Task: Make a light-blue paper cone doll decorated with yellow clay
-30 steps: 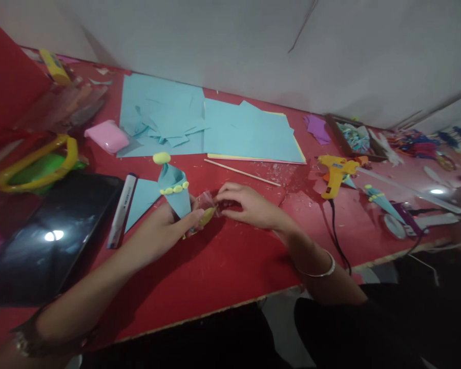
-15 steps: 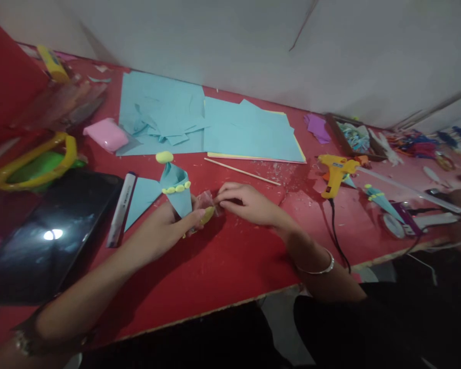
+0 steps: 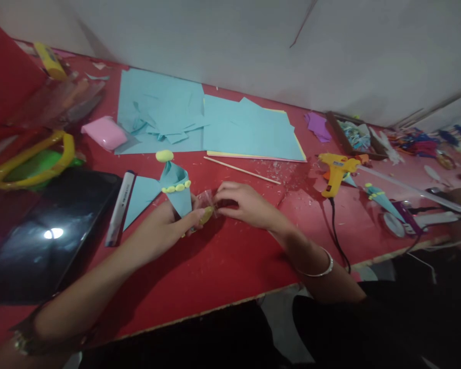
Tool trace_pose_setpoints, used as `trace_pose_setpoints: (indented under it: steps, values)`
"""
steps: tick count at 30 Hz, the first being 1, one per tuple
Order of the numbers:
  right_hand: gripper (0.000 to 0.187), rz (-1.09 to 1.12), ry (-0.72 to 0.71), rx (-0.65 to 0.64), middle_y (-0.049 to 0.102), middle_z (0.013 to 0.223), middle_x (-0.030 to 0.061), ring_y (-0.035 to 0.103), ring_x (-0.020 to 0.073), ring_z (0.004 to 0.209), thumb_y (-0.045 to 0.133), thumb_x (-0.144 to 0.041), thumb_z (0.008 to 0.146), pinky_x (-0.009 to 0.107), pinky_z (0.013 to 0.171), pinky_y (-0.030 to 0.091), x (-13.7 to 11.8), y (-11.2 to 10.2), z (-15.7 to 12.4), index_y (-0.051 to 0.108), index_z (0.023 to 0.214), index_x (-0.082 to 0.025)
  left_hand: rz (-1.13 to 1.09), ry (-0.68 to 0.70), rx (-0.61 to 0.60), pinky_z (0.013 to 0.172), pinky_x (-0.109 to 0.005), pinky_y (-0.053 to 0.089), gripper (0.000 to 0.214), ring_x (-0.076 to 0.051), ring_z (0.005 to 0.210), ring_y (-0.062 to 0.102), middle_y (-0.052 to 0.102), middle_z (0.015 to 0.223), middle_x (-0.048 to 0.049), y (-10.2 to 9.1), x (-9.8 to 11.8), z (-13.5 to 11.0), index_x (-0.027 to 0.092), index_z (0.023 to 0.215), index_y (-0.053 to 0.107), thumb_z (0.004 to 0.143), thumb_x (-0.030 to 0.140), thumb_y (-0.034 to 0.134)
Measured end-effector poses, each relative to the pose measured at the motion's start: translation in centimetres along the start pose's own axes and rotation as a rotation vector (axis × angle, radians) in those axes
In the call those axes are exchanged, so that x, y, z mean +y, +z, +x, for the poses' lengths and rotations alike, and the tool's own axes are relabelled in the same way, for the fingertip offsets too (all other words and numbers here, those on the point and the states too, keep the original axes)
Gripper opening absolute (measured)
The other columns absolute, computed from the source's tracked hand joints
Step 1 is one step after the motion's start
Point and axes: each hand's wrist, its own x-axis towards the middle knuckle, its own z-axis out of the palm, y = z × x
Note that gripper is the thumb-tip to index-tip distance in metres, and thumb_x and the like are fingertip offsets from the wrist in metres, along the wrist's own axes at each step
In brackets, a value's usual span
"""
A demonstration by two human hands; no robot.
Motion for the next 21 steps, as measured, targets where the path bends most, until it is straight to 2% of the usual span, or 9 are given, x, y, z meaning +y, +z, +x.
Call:
trace_pose_setpoints:
  steps: [11, 21]
  values:
    - [0.007, 0.004, 0.001, 0.082, 0.054, 0.076, 0.0009, 0.051, 0.0105, 0.072, 0.056, -0.009, 0.078, 0.022, 0.066, 0.039, 0.09, 0.45, 0.18, 0.057, 0.073, -0.014, -0.039, 0.03, 0.03, 0.056, -0.022, 0.037, 0.03, -0.01, 0.055, 0.044, 0.047, 0.059, 0.0046, 0.2, -0.09, 0.14, 0.019, 0.063, 0.049, 0.078, 0.044, 0.044]
    - [0.004, 0.41, 0.175, 0.297, 0.06, 0.077, 0.0005, 0.055, 0.0094, 0.069, 0.055, -0.019, 0.078, 0.024, 0.066, 0.044, 0.6, 0.75, 0.08, 0.058, 0.077, -0.016, -0.045, 0.007, 0.055, 0.057, -0.022, 0.037, 0.029, -0.01, 0.057, 0.047, 0.05, 0.062, 0.0051, 0.22, -0.69, 0.11, 0.02, 0.066, 0.051, 0.079, 0.046, 0.046]
